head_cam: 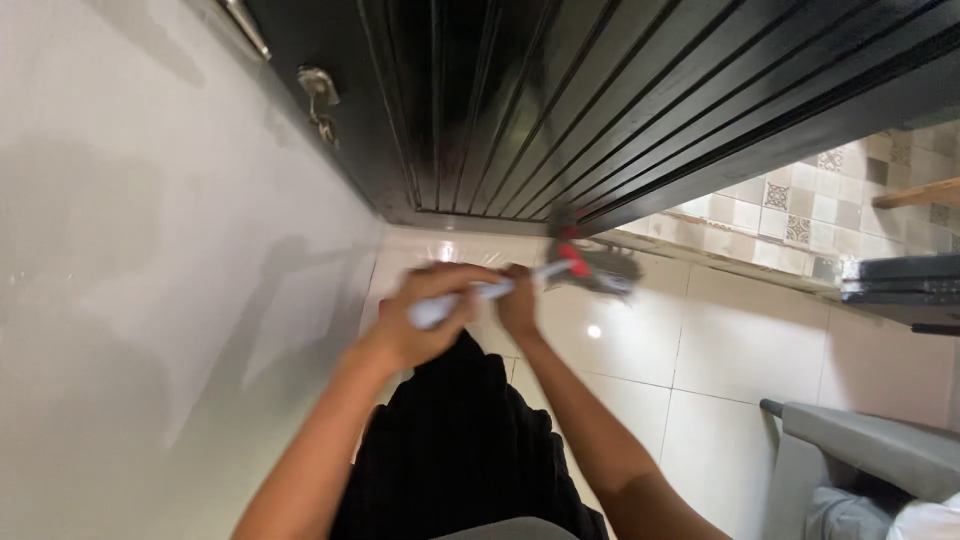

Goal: The person wrings a mop head in a bucket of water, moves a fan aside, and then mops the floor in a hallway and near a couch.

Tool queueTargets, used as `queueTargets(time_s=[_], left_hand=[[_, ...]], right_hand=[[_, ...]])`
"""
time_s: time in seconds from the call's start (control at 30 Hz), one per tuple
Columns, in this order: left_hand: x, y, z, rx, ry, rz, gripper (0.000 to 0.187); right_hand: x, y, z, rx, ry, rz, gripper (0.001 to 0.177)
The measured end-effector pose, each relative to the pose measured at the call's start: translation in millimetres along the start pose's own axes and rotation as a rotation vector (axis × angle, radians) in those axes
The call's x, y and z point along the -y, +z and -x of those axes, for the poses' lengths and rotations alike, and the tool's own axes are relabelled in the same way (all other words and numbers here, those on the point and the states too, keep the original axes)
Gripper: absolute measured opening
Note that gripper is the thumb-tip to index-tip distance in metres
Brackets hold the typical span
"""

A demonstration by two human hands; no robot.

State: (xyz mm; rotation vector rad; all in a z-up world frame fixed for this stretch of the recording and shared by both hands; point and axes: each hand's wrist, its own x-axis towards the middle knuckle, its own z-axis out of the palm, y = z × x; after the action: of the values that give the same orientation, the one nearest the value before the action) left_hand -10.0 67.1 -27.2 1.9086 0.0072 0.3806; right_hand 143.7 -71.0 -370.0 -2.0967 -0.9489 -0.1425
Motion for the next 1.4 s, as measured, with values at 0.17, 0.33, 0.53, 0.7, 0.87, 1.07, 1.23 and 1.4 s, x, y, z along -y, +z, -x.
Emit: queueTargets(time_s=[0.17, 0.33, 0.53, 0.7, 0.87, 1.07, 1.23, 1.4], left_hand=[[-68.6, -56.5, 26.5, -0.195, 0.061, -0.225, 0.026], [-78.9, -51.2, 39.7, -0.229, 0.127, -0.418, 0.023], [-77.5, -29.5, 65.2, -0.106, 0.242, -0.449, 0.020], [-67.6, -5.6, 58.6, -0.053, 0.301, -0.324, 0.015], [-17.9, 49.3, 19.3, 0.081, 0.207, -0.134, 0.010], [51.2, 195.8, -18.6, 0.291, -0.051, 0.145, 0.011], [60.9, 250.7, -30.0, 0.332, -0.264, 0.208, 0.012], [38.4, 181.6, -49.4, 0.178, -0.205, 0.183, 0.007]], right_hand=[[170.6, 17.2, -52.8, 0.200, 0.009, -0.528, 0.016], [218.1, 6.5, -80.3, 0.467, -0.054, -0.665, 0.024], [193.4, -10.5, -49.5, 0.400, -0.246, -0.442, 0.014], [148.9, -54.3, -23.1, 0.300, -0.183, -0.384, 0.016], [21.5, -75.9, 17.7, 0.132, 0.003, -0.107, 0.009], [-168.2, -154.7, 78.5, 0.065, 0.204, 0.063, 0.017], [-223.1, -197.1, 84.1, 0.360, 0.445, 0.171, 0.022], [-173.5, -134.3, 47.9, 0.143, 0.356, 0.032, 0.021]])
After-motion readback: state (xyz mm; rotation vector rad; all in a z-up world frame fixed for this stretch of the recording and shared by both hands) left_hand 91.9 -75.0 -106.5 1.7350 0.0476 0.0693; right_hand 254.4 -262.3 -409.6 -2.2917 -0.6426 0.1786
